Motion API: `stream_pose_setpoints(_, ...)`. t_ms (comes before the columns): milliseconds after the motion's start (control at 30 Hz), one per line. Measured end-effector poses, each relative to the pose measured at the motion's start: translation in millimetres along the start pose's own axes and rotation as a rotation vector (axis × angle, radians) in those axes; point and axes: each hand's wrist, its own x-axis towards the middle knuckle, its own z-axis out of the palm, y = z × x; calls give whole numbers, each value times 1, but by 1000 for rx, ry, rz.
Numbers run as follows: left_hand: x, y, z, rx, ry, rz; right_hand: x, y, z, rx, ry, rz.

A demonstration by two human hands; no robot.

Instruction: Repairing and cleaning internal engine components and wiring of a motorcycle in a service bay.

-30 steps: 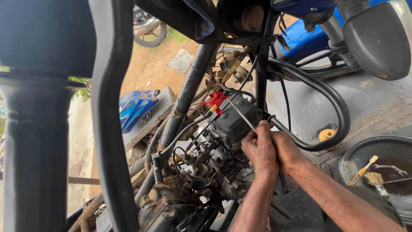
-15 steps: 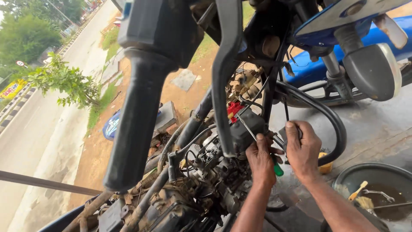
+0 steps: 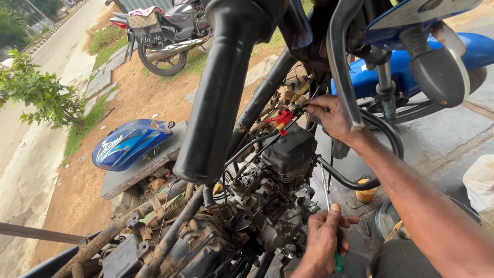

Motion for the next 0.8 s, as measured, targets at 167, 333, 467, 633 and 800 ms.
stream_pose_setpoints(167, 3, -3, 0, -25, 25, -109, 12, -6, -1, -164, -89, -16)
stream_pose_setpoints(333, -6, 10, 4, 14, 52, -169, 16, -6, 18, -240, -144, -133)
stream_pose_setpoints(467, -3, 16, -3, -17, 69, -175, 21, -1, 16, -244, -269, 72)
stream_pose_setpoints(633, -2, 8, -11, -24, -2, -108, 16, 10, 4, -94, -428, 281)
stream_pose_setpoints(800, -9, 11, -10, 28, -16, -108, 12, 9, 6, 17, -493, 269)
